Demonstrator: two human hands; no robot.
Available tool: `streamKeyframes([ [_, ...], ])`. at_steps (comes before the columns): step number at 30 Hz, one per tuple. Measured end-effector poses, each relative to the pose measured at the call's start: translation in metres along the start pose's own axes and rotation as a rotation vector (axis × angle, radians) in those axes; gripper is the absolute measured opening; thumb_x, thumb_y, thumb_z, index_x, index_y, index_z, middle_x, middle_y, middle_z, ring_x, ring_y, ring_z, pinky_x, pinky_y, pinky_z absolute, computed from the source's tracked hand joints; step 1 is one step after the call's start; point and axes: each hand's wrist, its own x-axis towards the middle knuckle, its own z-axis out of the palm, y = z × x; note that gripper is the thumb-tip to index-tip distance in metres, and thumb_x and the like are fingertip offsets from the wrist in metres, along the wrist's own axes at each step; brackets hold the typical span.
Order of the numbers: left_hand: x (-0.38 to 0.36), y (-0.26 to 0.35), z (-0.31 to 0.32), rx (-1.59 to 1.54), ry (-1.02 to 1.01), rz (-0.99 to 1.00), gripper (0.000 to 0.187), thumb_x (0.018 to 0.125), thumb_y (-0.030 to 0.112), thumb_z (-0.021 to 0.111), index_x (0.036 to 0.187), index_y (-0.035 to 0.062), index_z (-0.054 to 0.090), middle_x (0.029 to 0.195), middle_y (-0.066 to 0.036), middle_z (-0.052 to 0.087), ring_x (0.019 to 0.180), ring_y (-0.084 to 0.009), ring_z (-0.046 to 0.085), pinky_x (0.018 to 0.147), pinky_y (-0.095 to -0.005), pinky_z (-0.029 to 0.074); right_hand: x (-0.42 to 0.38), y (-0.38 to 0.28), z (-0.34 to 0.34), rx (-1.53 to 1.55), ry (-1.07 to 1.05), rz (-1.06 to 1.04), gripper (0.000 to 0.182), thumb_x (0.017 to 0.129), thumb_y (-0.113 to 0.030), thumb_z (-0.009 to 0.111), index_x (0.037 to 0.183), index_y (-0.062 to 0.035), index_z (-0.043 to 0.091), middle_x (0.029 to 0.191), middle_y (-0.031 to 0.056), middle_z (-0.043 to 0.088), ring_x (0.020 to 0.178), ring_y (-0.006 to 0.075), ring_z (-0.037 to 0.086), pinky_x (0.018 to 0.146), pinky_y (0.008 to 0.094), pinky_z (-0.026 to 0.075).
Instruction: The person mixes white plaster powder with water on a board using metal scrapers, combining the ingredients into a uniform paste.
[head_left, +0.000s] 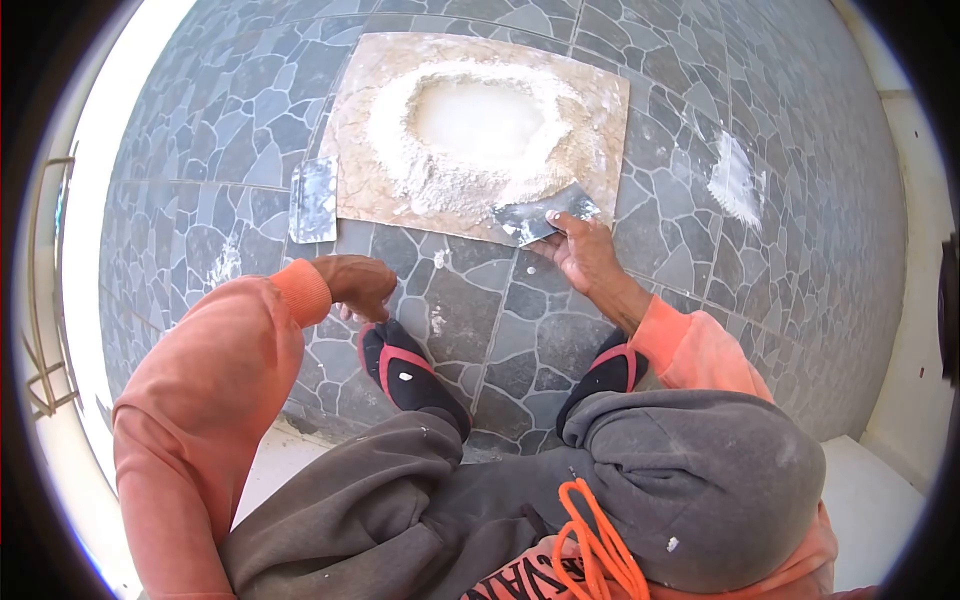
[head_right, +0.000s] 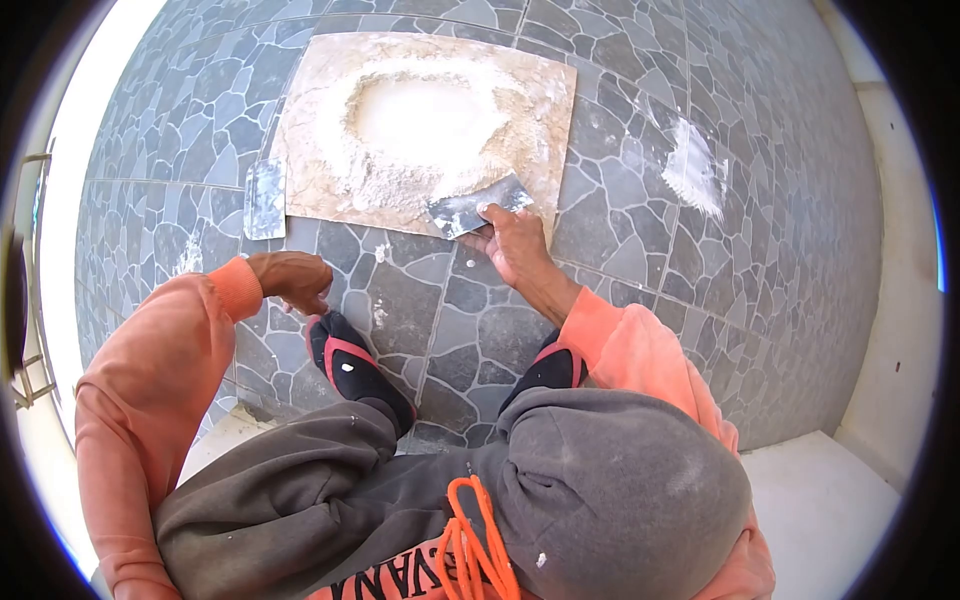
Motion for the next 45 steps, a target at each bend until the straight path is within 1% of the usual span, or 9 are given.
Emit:
streamKeyframes([
  [12, 0.001, 0.000, -0.001, 0.013, 0.000, 0.011, 0.033, 0.081, 0.027, 0.058, 0.066, -0.0015, 0.064, 0.058, -0.013, 0.066, 0.057, -0.0256, 0.067, 0.061, -0.0369, 0.054, 0.006, -0.019, 0.034, -0.012, -0.031, -0.041, 0.036, 0.087, -0.001, 0.057, 0.120, 0.0085, 0.047, 0.117, 0.0223, 0.058, 0.109, 0.0367, 0.060, 0.098, 0.0544, 0.049],
  [15, 0.001, 0.001, -0.003, 0.021, -0.013, -0.003, 0.033, 0.081, 0.027, 0.058, 0.067, -0.0015, 0.064, 0.058, -0.013, 0.066, 0.057, -0.0256, 0.067, 0.062, -0.0369, 0.054, 0.009, -0.026, 0.046, -0.012, -0.011, -0.028, 0.027, 0.088, 0.003, 0.050, 0.113, 0.0125, 0.047, 0.111, 0.0233, 0.059, 0.103, 0.0373, 0.062, 0.093, 0.0543, 0.053],
  [21, -0.001, 0.003, -0.005, 0.007, -0.007, -0.014, 0.032, 0.080, 0.027, 0.057, 0.067, -0.0014, 0.064, 0.059, -0.013, 0.066, 0.057, -0.0254, 0.067, 0.062, -0.0366, 0.054, 0.013, -0.036, 0.067, -0.033, -0.037, -0.032, 0.032, 0.089, 0.002, 0.047, 0.118, 0.0155, 0.042, 0.118, 0.0272, 0.053, 0.108, 0.0401, 0.059, 0.093, 0.0554, 0.053],
  [27, 0.001, 0.001, -0.003, 0.017, 0.005, -0.001, 0.032, 0.080, 0.026, 0.057, 0.067, -0.0018, 0.064, 0.058, -0.012, 0.066, 0.057, -0.0253, 0.067, 0.062, -0.0367, 0.054, 0.005, -0.049, 0.079, 0.019, -0.015, -0.016, 0.038, 0.089, 0.001, 0.050, 0.123, 0.0139, 0.040, 0.122, 0.0260, 0.051, 0.114, 0.0389, 0.055, 0.101, 0.0553, 0.048],
  [30, 0.005, -0.002, 0.000, 0.023, 0.006, 0.001, 0.032, 0.080, 0.027, 0.057, 0.067, -0.0017, 0.064, 0.059, -0.012, 0.066, 0.057, -0.0253, 0.067, 0.063, -0.0366, 0.054, -0.006, -0.052, 0.067, 0.019, -0.042, -0.007, 0.040, 0.087, -0.001, 0.053, 0.124, 0.0111, 0.041, 0.122, 0.0241, 0.051, 0.114, 0.0382, 0.055, 0.101, 0.0557, 0.047],
  [33, 0.007, -0.005, 0.003, 0.008, 0.020, 0.006, 0.034, 0.081, 0.028, 0.056, 0.066, -0.0014, 0.065, 0.059, -0.012, 0.066, 0.058, -0.0253, 0.067, 0.063, -0.0364, 0.054, -0.026, -0.043, 0.043, -0.014, 0.000, 0.052, 0.040, 0.086, -0.001, 0.053, 0.122, 0.0100, 0.041, 0.118, 0.0234, 0.053, 0.108, 0.0393, 0.059, 0.092, 0.0578, 0.050],
  [36, 0.006, -0.001, 0.005, -0.086, 0.014, 0.020, 0.036, 0.082, 0.029, 0.056, 0.066, -0.0020, 0.065, 0.062, -0.012, 0.067, 0.059, -0.0255, 0.068, 0.064, -0.0364, 0.054, -0.036, -0.018, 0.011, -0.047, 0.102, 0.103, 0.043, 0.086, -0.003, 0.056, 0.125, 0.0062, 0.041, 0.119, 0.0200, 0.054, 0.105, 0.0362, 0.060, 0.091, 0.0542, 0.051],
  [40, 0.005, 0.007, 0.005, -0.199, -0.002, 0.060, 0.039, 0.084, 0.031, 0.055, 0.068, -0.0029, 0.066, 0.066, -0.013, 0.068, 0.061, -0.0257, 0.068, 0.065, -0.0369, 0.054, -0.036, 0.014, -0.023, -0.040, 0.162, 0.171, 0.033, 0.085, -0.004, 0.058, 0.117, -0.0010, 0.049, 0.110, 0.0132, 0.060, 0.099, 0.0309, 0.061, 0.088, 0.0484, 0.051],
  [45, 0.012, 0.008, 0.008, -0.161, 0.014, 0.062, 0.039, 0.084, 0.032, 0.056, 0.069, -0.0025, 0.065, 0.066, -0.014, 0.068, 0.063, -0.0258, 0.069, 0.065, -0.0382, 0.053, -0.027, 0.041, -0.027, 0.023, 0.179, 0.214, 0.028, 0.086, -0.004, 0.060, 0.112, -0.0004, 0.051, 0.106, 0.0141, 0.062, 0.096, 0.0296, 0.063, 0.086, 0.0479, 0.051],
])
